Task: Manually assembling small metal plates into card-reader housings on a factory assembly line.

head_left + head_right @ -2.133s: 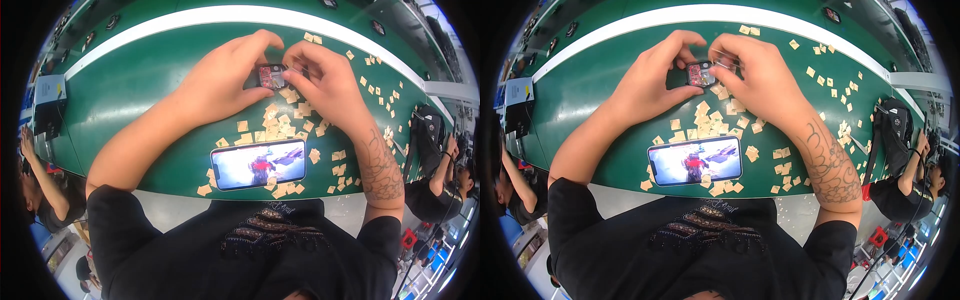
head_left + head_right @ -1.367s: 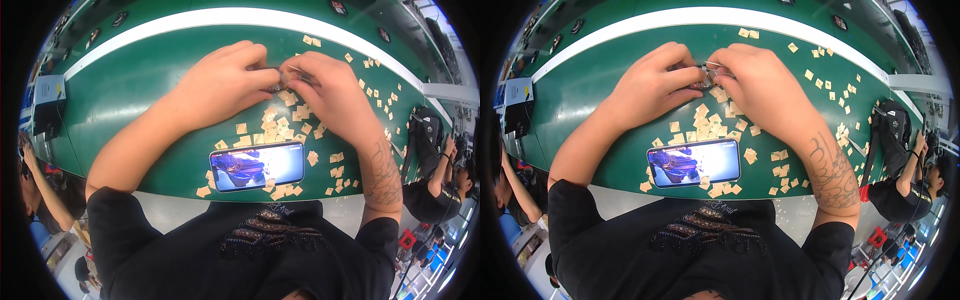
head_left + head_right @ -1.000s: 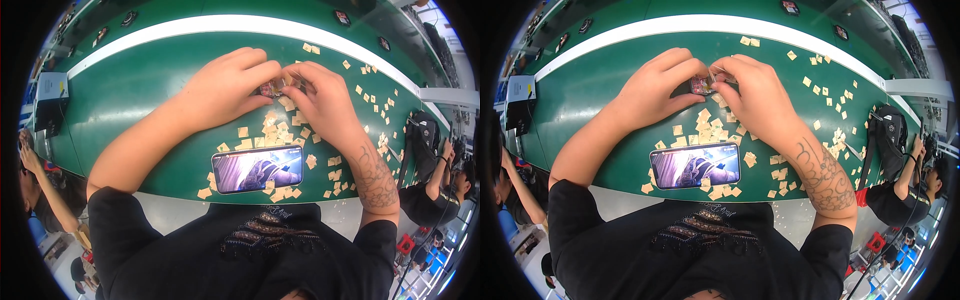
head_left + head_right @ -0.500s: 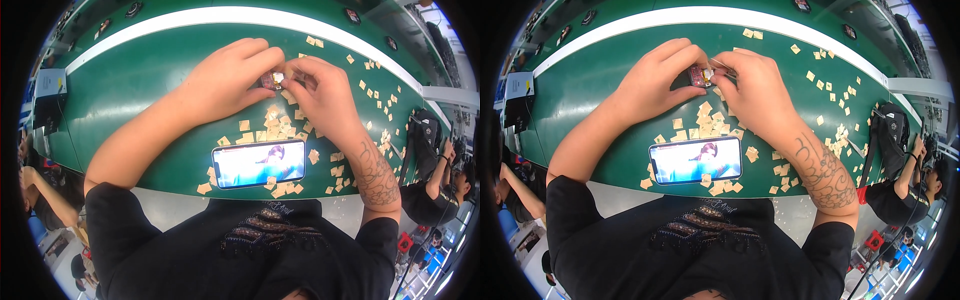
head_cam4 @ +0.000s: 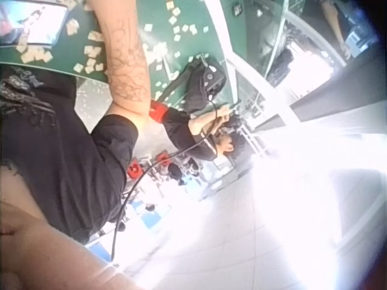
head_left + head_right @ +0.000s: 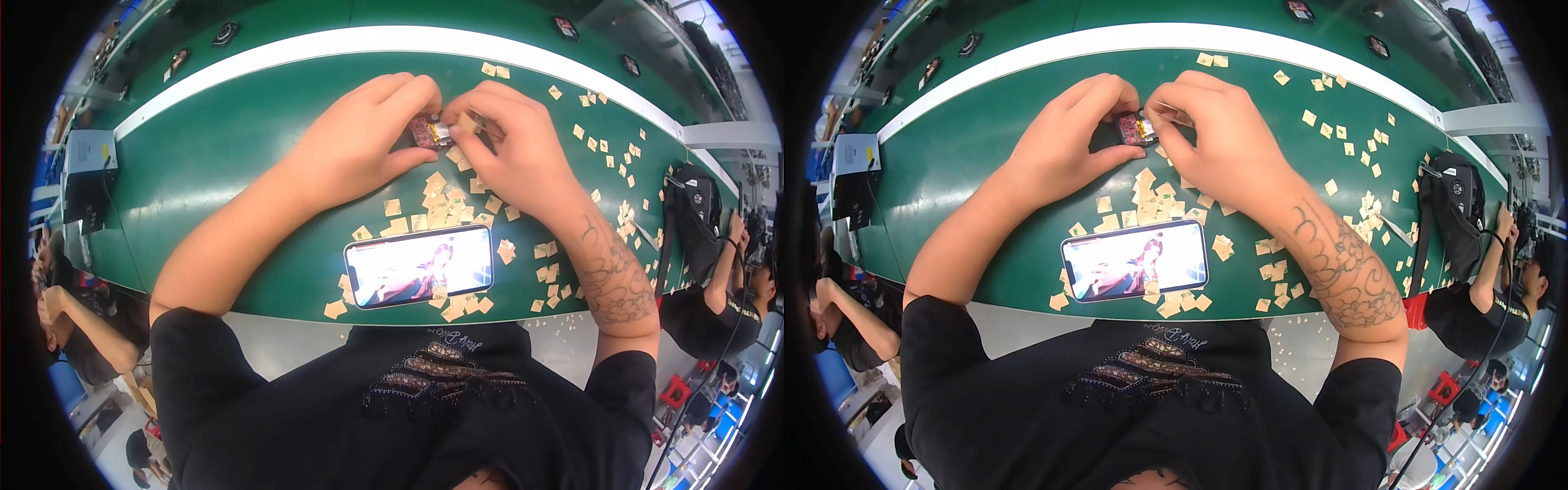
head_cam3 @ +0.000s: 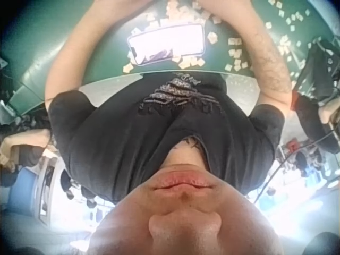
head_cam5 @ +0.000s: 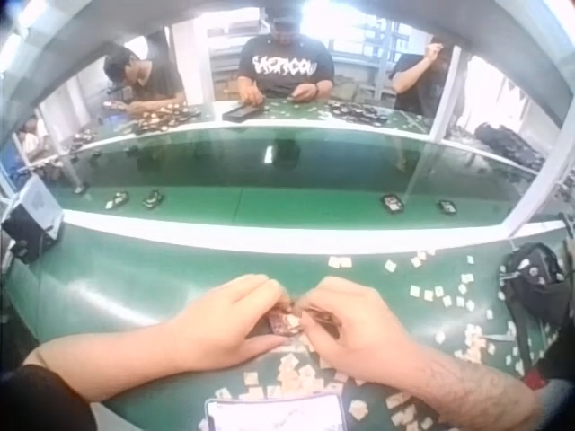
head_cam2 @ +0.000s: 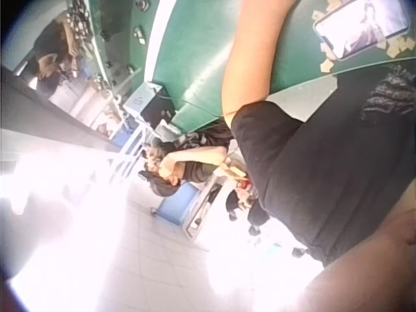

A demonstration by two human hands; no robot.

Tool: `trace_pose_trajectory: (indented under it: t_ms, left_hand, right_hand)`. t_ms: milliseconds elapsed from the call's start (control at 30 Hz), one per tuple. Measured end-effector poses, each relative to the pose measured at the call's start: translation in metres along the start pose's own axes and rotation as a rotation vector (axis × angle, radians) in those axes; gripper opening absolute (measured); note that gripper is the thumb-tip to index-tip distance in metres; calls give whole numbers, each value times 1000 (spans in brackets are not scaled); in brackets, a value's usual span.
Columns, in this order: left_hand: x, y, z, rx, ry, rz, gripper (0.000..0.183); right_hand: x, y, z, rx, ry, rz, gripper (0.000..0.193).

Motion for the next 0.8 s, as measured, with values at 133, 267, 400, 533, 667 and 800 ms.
trace_pose_trajectory:
  t_ms: [133,267,400,533,667,800]
  left_hand:
    - [0,1,-1,29,7,-10,49]
    - [-1,1,-1,56,7,-31,50]
    - [-1,0,-1,74,7,-27,50]
    - [-3,2,-2,130,36,-45,52]
    - [-12,14,-4,211,73,-108,55]
    - [-12,18,-3,213,133,-75,52]
  right_hand:
    - [5,-6,3,-62,-148,39,14]
    - [11,-1,2,-132,-159,96,15]
    - [11,1,0,-130,-180,76,15]
    - [8,2,-3,-118,-153,35,18]
    - [-1,13,-7,99,-84,-164,19]
    - [9,27,-5,217,-218,-494,14]
Point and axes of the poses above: each hand's wrist, its own z-axis away from the middle knuckle, its own x-axis out of the palm, y = z × x, the point moved 8 cm from there along -z, towards the middle knuckle, and after that the axes turned 10 degrees about x, right-handed, at the moved point
